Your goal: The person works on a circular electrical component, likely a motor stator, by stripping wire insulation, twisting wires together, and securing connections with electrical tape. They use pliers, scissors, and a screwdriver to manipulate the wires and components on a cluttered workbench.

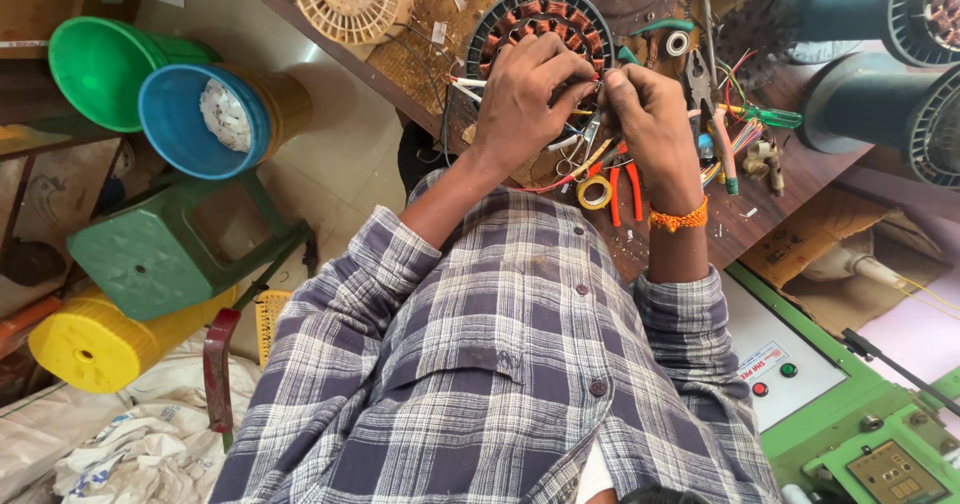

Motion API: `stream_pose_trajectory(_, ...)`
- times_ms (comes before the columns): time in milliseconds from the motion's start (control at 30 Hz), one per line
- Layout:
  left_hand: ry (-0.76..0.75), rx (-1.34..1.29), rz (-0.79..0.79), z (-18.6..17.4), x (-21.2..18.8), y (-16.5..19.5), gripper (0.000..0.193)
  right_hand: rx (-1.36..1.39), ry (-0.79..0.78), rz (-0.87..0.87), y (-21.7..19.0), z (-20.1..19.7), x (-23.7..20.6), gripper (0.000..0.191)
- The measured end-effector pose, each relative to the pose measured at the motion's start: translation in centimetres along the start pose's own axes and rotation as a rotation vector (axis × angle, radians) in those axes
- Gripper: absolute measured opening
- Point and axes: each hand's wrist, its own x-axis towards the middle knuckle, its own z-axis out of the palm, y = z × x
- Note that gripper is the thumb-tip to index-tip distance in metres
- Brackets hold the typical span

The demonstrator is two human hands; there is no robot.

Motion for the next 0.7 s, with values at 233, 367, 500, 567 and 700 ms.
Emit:
stream_pose_trajectory(233,-0.019,0.004,-0.026,-0.3,0.2,0.5,0.010,0.034,0.012,-0.007,-0.6,0.2,0.1,0.023)
stream_pose_trajectory(367,-0.024,0.008,-0.012,-0.3,0.2,0.6,0.011,0.017,0.059,-0.065,-0.7,0.0,0.0,0.012)
stream_pose_trajectory(500,-0.041,0.026,-0.007,-0.2,0.2,0.6,0.012,-0.298,0.135,-0.264,-0.6,-0.1,-0.4,0.006)
stream_pose_trajectory(567,-0.030,0.032,-0.011,0.1,0.2,0.5,0.012,-0.314,0.141,-0.315,-0.4,-0.1,-0.5,0.006)
stream_pose_trajectory(700,-0.006,-0.019,-0.060,0.2,0.3,0.5,0.013,-0.025,0.138,-0.316,0.5,-0.5,-0.4,0.019)
